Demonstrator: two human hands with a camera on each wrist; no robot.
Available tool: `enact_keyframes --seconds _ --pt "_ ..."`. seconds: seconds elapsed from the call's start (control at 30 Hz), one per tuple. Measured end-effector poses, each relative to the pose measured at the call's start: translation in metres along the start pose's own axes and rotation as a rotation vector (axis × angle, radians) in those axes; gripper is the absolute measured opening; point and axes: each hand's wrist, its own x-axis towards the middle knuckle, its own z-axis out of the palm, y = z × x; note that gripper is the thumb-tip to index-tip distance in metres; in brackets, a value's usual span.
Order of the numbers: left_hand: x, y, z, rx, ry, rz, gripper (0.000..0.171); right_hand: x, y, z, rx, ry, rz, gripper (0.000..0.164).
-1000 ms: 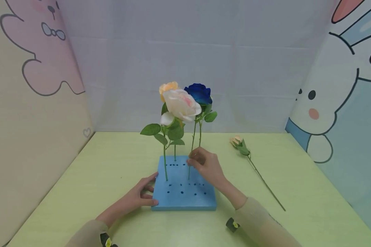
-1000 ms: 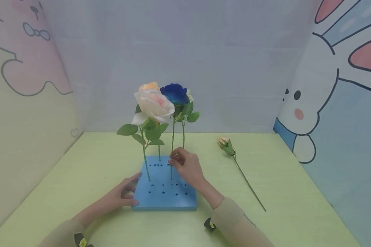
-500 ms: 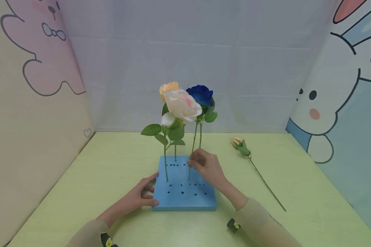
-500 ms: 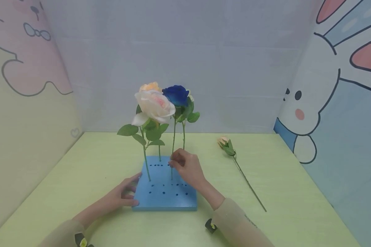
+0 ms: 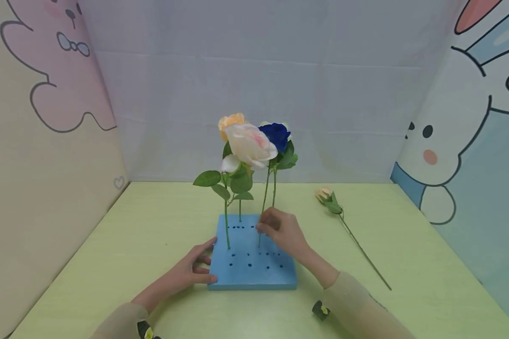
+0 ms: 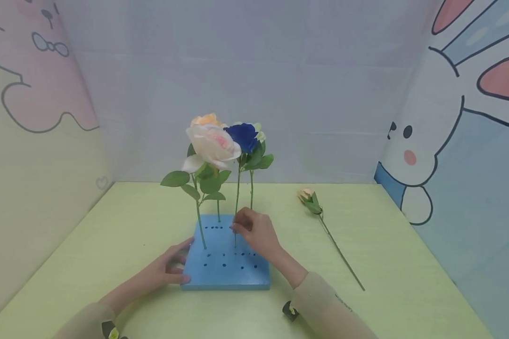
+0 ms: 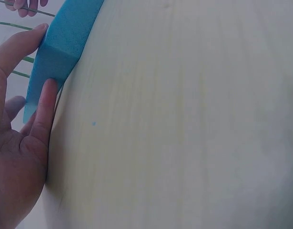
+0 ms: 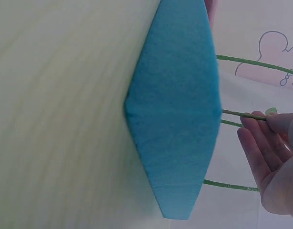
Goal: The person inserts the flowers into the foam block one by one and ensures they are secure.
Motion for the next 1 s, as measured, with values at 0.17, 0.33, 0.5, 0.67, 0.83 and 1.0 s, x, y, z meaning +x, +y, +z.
enact_keyframes --seconds 0.17,0.33,0.5,0.67,0.83,1.0 --pt "0.0005 -0.0021 0.0000 -0.003 -0.004 0.011 0.099 -0.0010 0.0010 -0.0009 0.000 -0.017 -0.007 0.004" --pt "0.0005 -0.0022 0.0000 -0.003 -0.006 0.011 0.099 -0.0006 0.0036 0.0004 0.004 -0.026 -0.021 0.004" --pt "0.0003 -0.0016 -0.0002 0.000 -0.004 0.012 0.099 0.0001 0.0046 0.0015 -0.034 -0.034 -0.032 0.005" --pt "-0.0001 -0.0012 -0.0005 -0.004 0.000 0.011 0.099 0.0003 0.0044 0.0016 -0.046 -0.038 -0.029 0.005" --pt "-0.0007 -0.0018 -0.0005 -0.014 -0.004 0.013 0.098 0.0003 0.0039 0.0015 -0.050 -0.045 -0.016 0.005" --pt "-0.0011 -0.0031 -0.0006 -0.015 -0.006 0.010 0.098 0.0004 0.0051 0.0022 -0.045 -0.049 -0.002 0.004"
